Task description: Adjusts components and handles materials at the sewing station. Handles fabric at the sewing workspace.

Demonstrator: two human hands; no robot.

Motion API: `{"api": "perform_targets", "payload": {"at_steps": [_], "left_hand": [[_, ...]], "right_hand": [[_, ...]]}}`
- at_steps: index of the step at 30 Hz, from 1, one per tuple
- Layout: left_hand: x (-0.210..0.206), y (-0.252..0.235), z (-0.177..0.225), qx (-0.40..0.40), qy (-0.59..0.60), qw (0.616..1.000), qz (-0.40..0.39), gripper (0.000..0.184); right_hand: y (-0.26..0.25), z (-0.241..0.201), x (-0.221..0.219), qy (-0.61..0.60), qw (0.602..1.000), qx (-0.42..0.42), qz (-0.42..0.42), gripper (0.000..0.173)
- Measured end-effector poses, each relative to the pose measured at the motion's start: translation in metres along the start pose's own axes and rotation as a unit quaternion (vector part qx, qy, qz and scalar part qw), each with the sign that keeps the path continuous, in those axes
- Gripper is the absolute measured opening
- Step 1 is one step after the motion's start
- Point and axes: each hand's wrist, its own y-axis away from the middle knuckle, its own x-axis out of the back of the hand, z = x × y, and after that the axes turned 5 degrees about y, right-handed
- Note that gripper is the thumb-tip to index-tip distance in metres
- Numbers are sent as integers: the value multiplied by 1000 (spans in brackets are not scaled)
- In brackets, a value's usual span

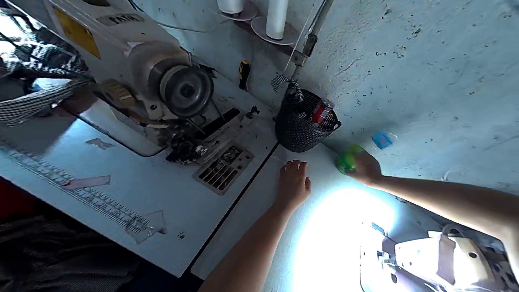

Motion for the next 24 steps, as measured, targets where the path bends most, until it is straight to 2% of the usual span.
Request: {"api": "perform_targets", "payload": {"at_steps": [2, 5, 8, 12, 14, 17, 20, 24], "left_hand": [[0, -1, -1, 1, 0, 1000, -4, 45], [3, -2, 0, 11, -1, 1000, -18, 45], [3, -2, 0, 14, -12, 1000, -26, 49], [5, -2, 1, 20, -9, 999, -46, 70], [5, -3, 1, 9, -7, 1000, -20, 72], [1, -2, -3, 1, 0, 1000, 30, 69], [1, 0, -6, 0, 7, 999, 50, 66], [1, 8, -7, -20, -1, 998, 57, 62]], "right_hand": [[-21, -25, 1, -9, 999, 34, 39, 58], [-54, -51, 2, 1, 996, 71, 61, 57], [-77, -55, -2, -10, 996, 75, 54, 59], [-68, -58, 13, 2, 998, 63, 6, 69], [-51, -55, 32, 16, 996, 82, 13, 71], [-6, -49, 73, 32, 991, 124, 32, 58], [64, -41, 128, 50, 990, 129, 33, 46], [164, -23, 172, 54, 989, 110, 83, 36]]}}
